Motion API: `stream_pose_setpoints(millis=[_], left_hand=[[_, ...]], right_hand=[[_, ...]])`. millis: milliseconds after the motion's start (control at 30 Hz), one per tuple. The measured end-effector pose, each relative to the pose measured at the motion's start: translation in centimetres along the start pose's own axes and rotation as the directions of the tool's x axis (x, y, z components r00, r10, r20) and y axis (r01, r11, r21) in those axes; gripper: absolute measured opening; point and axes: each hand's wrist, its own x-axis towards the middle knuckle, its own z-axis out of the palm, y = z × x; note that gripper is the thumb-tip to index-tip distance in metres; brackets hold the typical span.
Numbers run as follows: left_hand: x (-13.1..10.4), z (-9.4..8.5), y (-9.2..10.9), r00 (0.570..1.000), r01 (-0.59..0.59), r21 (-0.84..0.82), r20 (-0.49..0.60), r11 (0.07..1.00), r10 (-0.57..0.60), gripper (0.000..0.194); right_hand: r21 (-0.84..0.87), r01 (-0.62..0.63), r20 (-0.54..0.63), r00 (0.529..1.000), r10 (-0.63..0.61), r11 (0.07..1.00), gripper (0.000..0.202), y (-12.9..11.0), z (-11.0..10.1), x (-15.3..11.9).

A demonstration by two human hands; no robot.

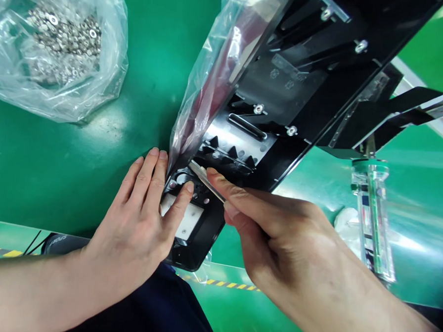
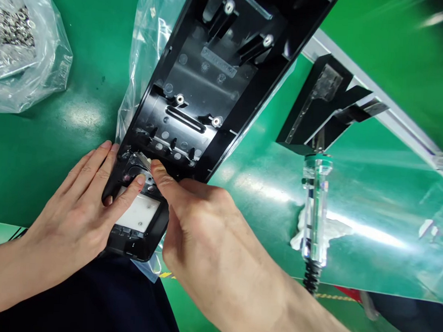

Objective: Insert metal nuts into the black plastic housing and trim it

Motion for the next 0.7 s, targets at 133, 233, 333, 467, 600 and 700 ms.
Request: stream_pose_setpoints(millis=[133,233,333,467,600,700], left_hand=[[0.03,-0.04,0.11,1.000,0.008,-0.006,-0.013,1.000,-0.008,0.059],[0.09,-0.06,0.15,0.999,0.015,-0.015,-0.033,1.000,-0.016,0.055],[0.14,-0.02,0.17,0.999,0.006,-0.024,-0.046,1.000,-0.007,0.051],[0.16,0.02,0.14,0.999,0.006,-0.023,-0.051,1.000,-0.008,0.048],[0.13,0.06,0.01,0.998,0.003,-0.030,-0.058,1.000,-0.004,0.047],[0.10,0.06,-0.04,0.999,0.001,-0.025,-0.048,1.000,-0.003,0.048]], right_hand=[[0.048,0.005,0.011,1.000,-0.005,0.999,0.048,0.25,0.00,0.16],[0.044,0.002,0.013,1.000,-0.003,0.999,0.045,0.53,0.23,0.01],[0.009,0.025,-0.021,0.999,-0.025,1.000,0.044,0.73,0.47,-0.12],[-0.011,0.023,0.020,1.000,-0.022,1.000,0.042,0.59,0.28,-0.06],[-0.019,0.024,0.014,1.000,-0.023,1.000,0.045,0.34,0.25,-0.05],[0.103,-0.059,-0.012,0.998,0.061,0.993,0.048,0.06,0.60,-0.12]])
